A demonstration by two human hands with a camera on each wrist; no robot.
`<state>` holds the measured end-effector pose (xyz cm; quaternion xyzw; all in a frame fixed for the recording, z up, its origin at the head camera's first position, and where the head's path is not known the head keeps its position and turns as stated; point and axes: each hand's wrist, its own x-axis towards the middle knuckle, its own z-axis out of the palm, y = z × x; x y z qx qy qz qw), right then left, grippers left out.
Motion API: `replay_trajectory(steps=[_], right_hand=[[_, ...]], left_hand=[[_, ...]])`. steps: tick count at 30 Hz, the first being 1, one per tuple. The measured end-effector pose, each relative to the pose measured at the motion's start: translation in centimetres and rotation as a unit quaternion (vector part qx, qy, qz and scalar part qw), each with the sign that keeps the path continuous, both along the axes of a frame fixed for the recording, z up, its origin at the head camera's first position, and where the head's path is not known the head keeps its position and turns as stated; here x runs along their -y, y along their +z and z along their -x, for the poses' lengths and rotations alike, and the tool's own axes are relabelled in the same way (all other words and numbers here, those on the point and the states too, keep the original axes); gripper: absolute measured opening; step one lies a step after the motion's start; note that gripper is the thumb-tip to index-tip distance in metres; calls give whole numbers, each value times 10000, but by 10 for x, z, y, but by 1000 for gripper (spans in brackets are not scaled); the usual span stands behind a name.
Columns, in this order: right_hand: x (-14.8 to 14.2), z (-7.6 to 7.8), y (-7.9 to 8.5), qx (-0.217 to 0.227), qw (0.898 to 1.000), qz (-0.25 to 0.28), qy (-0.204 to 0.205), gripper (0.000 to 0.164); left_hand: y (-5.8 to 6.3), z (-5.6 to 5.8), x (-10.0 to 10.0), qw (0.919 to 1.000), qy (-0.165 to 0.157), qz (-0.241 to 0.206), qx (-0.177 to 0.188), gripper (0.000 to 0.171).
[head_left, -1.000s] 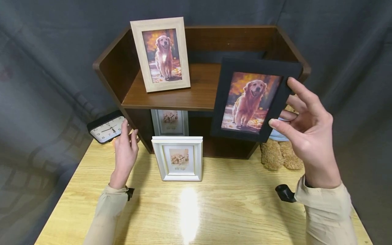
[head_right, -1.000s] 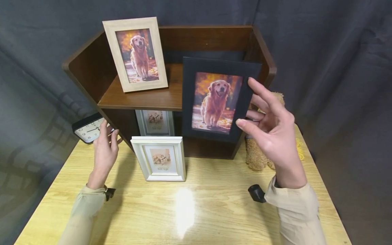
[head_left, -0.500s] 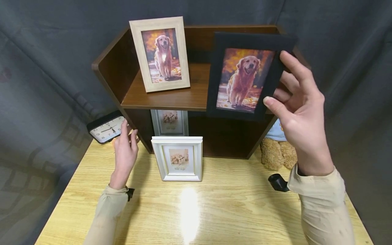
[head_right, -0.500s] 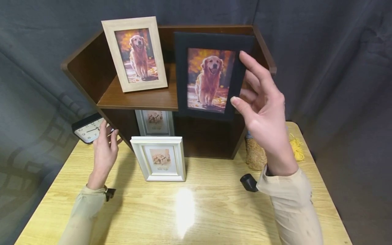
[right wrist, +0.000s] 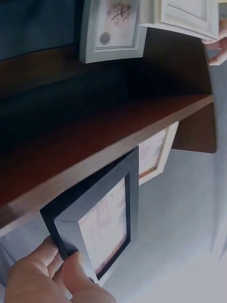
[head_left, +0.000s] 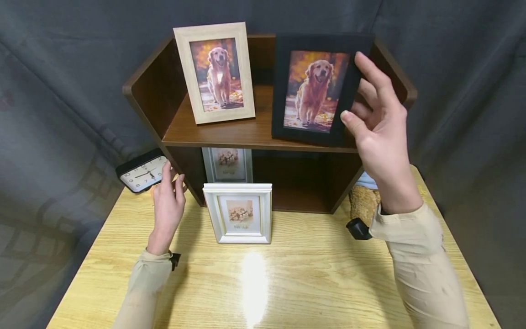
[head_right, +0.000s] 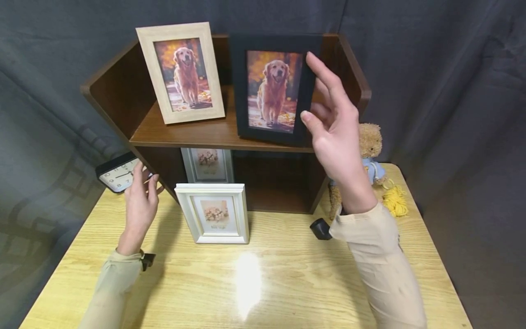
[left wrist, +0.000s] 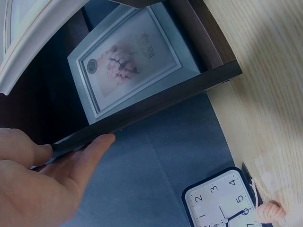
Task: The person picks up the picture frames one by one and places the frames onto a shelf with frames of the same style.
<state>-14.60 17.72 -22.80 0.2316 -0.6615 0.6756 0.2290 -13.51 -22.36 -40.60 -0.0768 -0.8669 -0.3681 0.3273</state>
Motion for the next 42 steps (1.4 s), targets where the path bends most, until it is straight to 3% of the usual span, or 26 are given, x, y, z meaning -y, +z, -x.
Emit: replay_trajectory(steps=[9,17,26,33,42], right_hand=[[5,23,1,249,9991,-114,-322,73],[6,40,0,287,9994,-66,-172,72],[5,52,0,617,9979,-163,-146,73],[4,54,0,706,9971,-60,287,73],[4,49,-1,797,9961,-93,364,69]], left_hand=[[0,-1,0,10000,32,-32,45,41],[0,0,-1,10000,44,-24,31,41],[0,0,-1,10000,43,-35,-26,41],[-1,1,-1,9998,-59,-199,-14,42],[-4,5,0,9998,-93,-166,-106,40]])
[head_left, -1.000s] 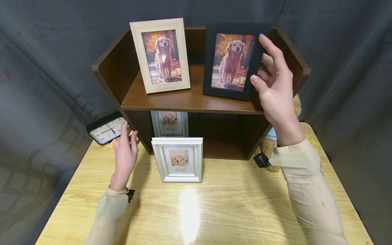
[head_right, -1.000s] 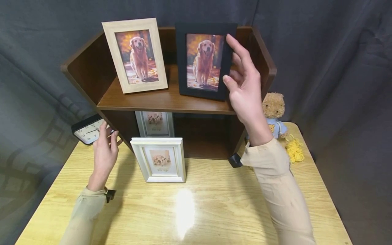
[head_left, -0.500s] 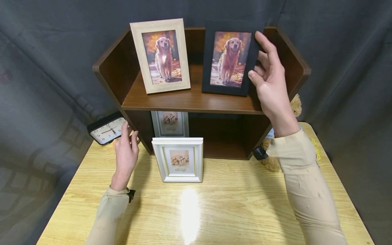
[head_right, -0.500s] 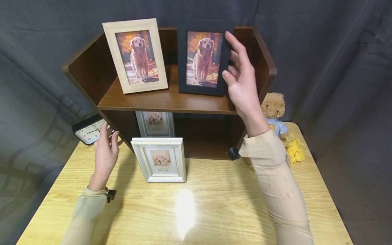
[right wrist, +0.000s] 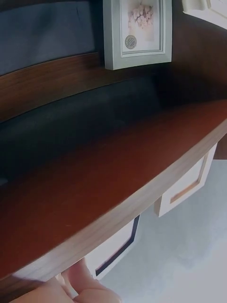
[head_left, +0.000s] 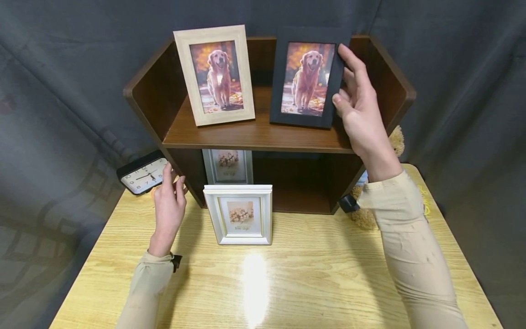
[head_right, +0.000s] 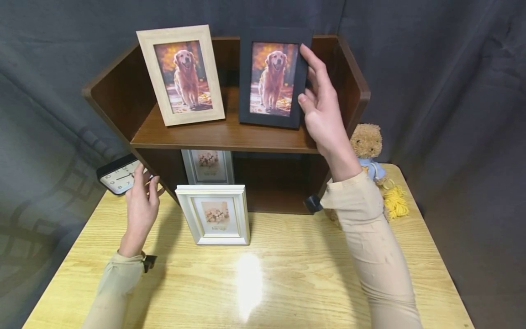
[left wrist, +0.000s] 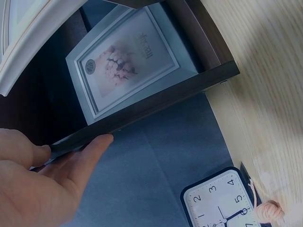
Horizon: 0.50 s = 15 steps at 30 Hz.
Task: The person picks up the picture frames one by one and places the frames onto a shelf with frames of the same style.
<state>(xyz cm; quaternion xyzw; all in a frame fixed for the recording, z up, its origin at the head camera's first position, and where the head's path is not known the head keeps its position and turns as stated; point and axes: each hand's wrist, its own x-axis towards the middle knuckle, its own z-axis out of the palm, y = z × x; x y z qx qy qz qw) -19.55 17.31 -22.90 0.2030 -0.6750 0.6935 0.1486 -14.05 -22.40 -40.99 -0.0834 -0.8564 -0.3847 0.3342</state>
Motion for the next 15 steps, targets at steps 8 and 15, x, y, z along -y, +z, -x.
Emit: replay_trajectory(steps=[8,15], right_hand=[[0,-2,-1,11,10000,-58,-29,70],[-1,-8,-3,-435,9980,-294,-341,69]], left_hand=[[0,0,0,10000,8,4,0,40],[-2,1,2,9999,13,84,-76,39]])
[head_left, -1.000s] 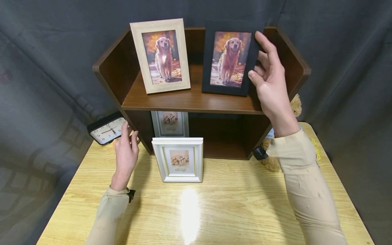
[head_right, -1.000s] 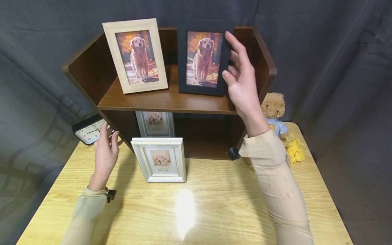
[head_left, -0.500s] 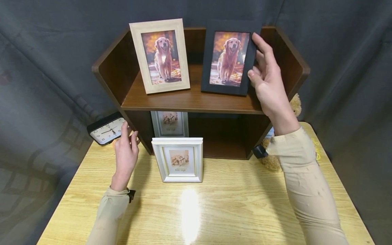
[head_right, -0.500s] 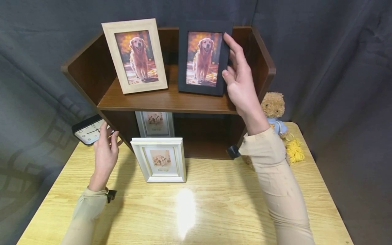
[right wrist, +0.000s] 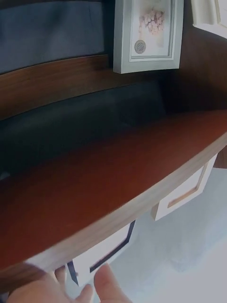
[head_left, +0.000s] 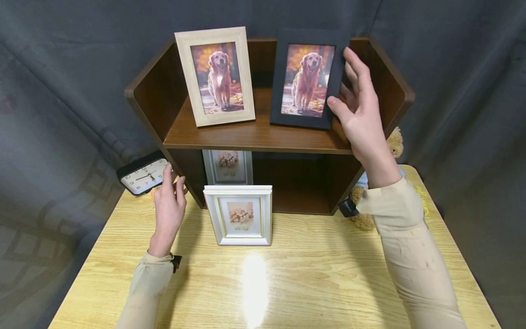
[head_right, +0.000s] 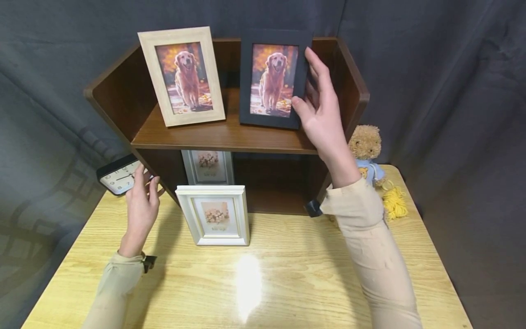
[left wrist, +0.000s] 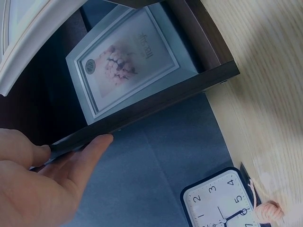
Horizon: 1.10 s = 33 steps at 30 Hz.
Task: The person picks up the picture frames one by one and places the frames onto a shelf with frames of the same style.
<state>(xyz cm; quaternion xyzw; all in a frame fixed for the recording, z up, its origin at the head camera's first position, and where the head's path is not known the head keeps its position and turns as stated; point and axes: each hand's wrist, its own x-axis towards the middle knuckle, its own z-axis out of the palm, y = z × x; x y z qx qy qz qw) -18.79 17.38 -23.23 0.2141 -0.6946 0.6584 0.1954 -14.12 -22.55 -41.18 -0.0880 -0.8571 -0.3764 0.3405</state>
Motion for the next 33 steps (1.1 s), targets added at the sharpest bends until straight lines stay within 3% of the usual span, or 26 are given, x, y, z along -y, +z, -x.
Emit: replay_trajectory(steps=[6,12,16,21,33], right_hand=[[-2,-10,-4,-723,9969,-177,-257,66],[-1,-30,-6,-1221,9872,-767,-677,63],[2,-49,-8,-1230,9846,-805,-949,59],[8,-72,-13,-1029,9891,-583,-878,59],[11,-108,-51,-1216,9875,-677,-737,52]], left_hand=[[0,1,0,10000,-10,53,-81,39],[0,0,1,10000,-24,24,-62,40],[0,0,2,10000,-10,34,-61,40],[0,0,2,10000,-12,12,-48,40],[0,0,0,10000,-28,-37,75,42]])
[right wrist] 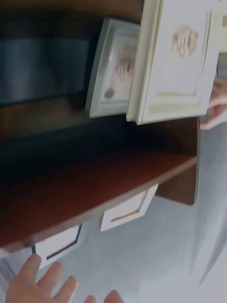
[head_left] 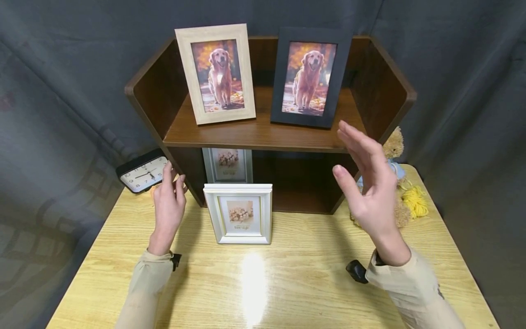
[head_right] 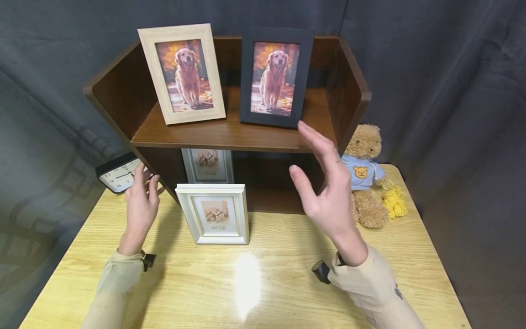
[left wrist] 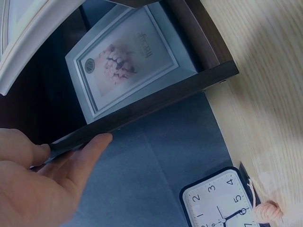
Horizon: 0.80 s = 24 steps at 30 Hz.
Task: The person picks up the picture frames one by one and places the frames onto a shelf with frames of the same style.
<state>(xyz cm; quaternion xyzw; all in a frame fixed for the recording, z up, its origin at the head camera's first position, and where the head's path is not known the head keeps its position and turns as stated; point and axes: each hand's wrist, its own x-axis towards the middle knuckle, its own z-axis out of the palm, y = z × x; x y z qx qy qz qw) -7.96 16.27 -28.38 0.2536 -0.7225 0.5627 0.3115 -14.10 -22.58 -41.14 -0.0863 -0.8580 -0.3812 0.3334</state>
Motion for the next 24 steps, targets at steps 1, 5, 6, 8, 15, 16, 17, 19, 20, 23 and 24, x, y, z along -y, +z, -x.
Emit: replay_trajectory(steps=[1,5,6,8,15,16,17,19,20,23,24], right_hand=[[0,-1,-4,-16,10000,15,30,51],[1,-4,-21,-52,9998,-34,186,49],[1,-4,-25,-62,9997,-34,232,49],[2,-5,-32,-46,9995,-44,310,49],[3,-8,-58,8,9987,-301,407,56],[4,-8,-61,26,9987,-334,384,58],[4,-9,-64,38,9987,-367,360,59],[4,-10,-70,53,9986,-440,296,59],[5,-11,-73,59,9985,-475,280,58],[6,-12,-83,88,9976,-632,254,55],[7,-12,-86,122,9972,-702,239,54]], left_hand=[[0,0,0,10000,1,-12,13,42],[0,0,-1,10000,7,-51,40,41],[0,1,-1,10000,9,-60,40,41],[0,1,-1,10000,14,-56,29,41],[-1,1,-1,10000,35,-2,-14,40],[0,1,-1,10000,30,-3,-18,40],[0,1,-1,10000,28,-5,-20,40],[0,1,-1,10000,18,-17,-23,40],[0,1,-1,10000,17,-23,-29,40],[0,1,-1,10000,22,-32,-45,40],[0,1,0,10000,30,-25,-46,39]])
